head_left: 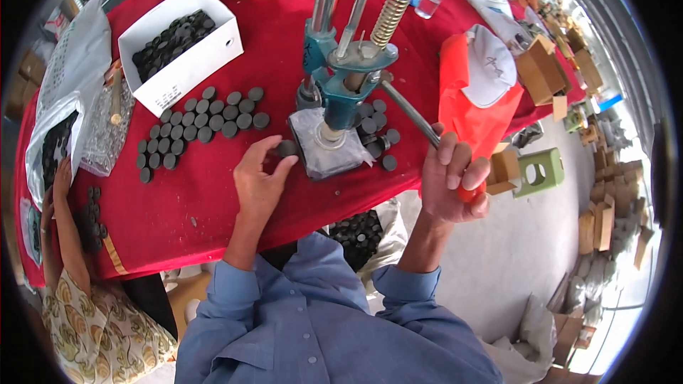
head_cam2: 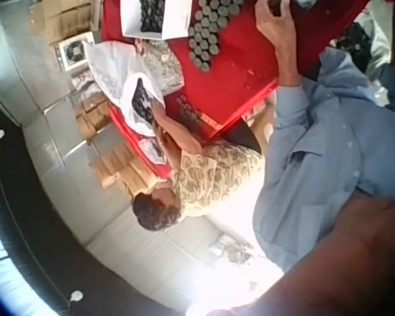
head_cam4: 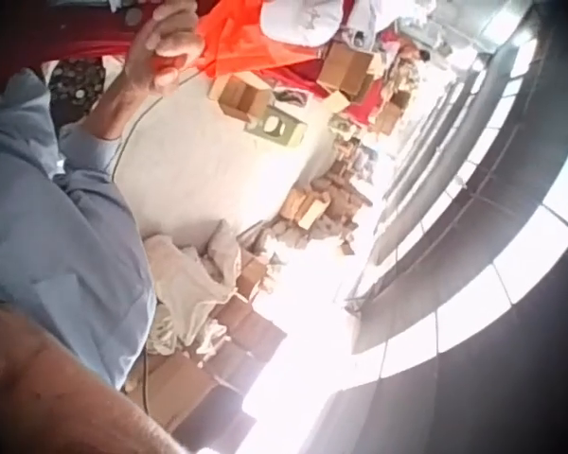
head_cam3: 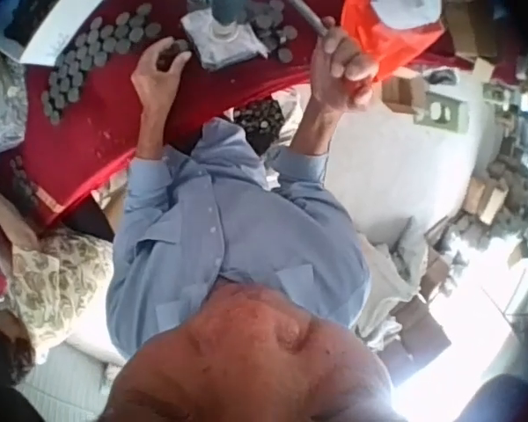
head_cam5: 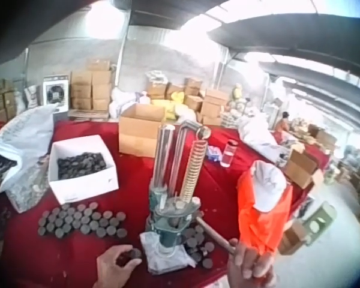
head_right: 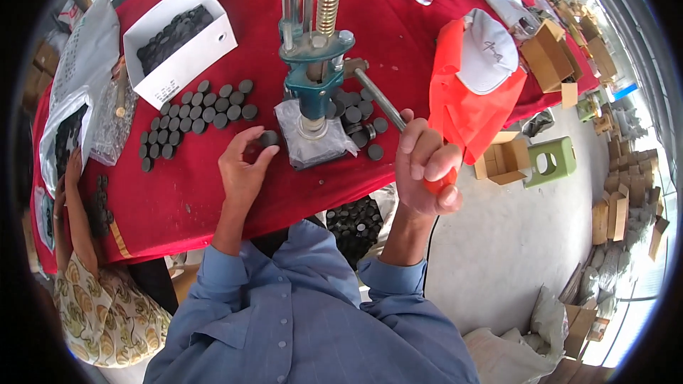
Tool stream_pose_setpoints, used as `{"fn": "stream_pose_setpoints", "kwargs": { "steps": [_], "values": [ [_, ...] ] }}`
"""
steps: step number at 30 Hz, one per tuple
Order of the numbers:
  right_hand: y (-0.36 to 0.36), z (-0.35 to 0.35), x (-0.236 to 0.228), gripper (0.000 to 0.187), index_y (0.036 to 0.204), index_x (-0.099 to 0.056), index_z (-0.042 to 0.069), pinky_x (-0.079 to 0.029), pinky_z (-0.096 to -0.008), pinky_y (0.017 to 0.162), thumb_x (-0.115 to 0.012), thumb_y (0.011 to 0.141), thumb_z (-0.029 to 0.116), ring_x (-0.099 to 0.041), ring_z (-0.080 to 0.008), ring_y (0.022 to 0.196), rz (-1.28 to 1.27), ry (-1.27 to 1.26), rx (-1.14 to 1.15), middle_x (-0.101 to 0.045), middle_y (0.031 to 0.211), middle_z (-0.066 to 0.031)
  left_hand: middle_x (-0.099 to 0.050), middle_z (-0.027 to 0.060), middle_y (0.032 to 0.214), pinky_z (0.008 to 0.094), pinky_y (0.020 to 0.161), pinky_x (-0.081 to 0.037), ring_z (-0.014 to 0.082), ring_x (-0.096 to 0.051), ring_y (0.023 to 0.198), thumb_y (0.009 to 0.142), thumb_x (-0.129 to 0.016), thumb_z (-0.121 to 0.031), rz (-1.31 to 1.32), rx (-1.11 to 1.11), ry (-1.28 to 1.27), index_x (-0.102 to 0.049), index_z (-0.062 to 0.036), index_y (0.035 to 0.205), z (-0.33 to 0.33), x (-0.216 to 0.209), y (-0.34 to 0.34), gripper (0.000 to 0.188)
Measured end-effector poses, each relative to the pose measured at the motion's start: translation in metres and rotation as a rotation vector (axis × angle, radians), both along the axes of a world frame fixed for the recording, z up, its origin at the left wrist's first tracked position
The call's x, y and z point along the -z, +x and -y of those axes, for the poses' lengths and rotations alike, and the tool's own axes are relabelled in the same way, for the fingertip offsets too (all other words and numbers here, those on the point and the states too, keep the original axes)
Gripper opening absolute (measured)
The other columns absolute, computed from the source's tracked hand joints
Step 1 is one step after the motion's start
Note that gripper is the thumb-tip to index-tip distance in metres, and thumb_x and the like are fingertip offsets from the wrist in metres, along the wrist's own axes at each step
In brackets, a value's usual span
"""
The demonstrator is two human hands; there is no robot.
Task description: The person inserts circular discs one at a time into a manual press machine, pulls the lever to press them, and gathers the finished discs by hand.
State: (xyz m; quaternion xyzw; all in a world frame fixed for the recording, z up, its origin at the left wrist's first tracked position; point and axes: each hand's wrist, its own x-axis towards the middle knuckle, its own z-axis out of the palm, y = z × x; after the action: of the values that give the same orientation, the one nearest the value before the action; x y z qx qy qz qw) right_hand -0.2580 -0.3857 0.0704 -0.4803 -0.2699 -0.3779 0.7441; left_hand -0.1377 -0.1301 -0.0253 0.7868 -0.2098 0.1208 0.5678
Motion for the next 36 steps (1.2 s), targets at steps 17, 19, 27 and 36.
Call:
{"fn": "stream_pose_setpoints", "kwargs": {
  "steps": [17,19,27,36],
  "values": [
    [0.051,0.014,-0.097,0.039,0.095,-0.058,0.003,-0.046,-0.0471,0.090,-0.053,0.098,0.041,-0.051,-0.0241,0.074,-0.012,-0.148,-0.042,-0.051,0.072,-0.0071,-0.072,0.0101,0.100,0.0332,0.071,-0.057,0.0212,-0.069,0.080,0.074,-0.087,-0.005,0.005,0.154,0.041,-0.066,-0.0042,0.120,0.063,-0.022,-0.005,0.050],
    [0.069,0.022,-0.108,0.040,0.098,-0.058,-0.001,-0.046,-0.0441,0.079,-0.049,0.100,0.038,-0.050,-0.0221,0.070,0.031,-0.242,-0.090,-0.050,0.073,-0.0085,-0.071,0.0110,0.101,0.0357,0.071,-0.057,0.0239,-0.068,0.084,0.074,-0.088,-0.010,0.029,0.093,0.132,-0.064,-0.0041,0.124,0.071,-0.023,-0.002,0.056],
    [0.057,0.014,-0.096,0.040,0.099,-0.057,0.000,-0.045,-0.0419,0.077,-0.052,0.098,0.040,-0.050,-0.0217,0.069,0.051,-0.153,-0.145,-0.050,0.074,-0.0077,-0.069,0.0128,0.109,0.0363,0.070,-0.057,0.0271,-0.068,0.087,0.073,-0.090,-0.013,0.041,0.105,0.119,-0.062,-0.0046,0.126,0.070,-0.018,0.000,0.061],
    [-0.002,0.001,-0.013,0.029,0.093,-0.058,0.022,-0.030,-0.0552,0.118,-0.061,0.095,0.051,-0.053,-0.0216,0.084,0.050,-0.166,0.017,-0.050,0.076,0.0024,-0.064,0.0151,0.123,0.0428,0.089,-0.053,0.0339,-0.061,0.106,0.086,-0.074,-0.003,0.348,-0.174,0.546,-0.069,-0.0028,0.117,0.008,-0.002,0.046,0.031]
  ]
}}
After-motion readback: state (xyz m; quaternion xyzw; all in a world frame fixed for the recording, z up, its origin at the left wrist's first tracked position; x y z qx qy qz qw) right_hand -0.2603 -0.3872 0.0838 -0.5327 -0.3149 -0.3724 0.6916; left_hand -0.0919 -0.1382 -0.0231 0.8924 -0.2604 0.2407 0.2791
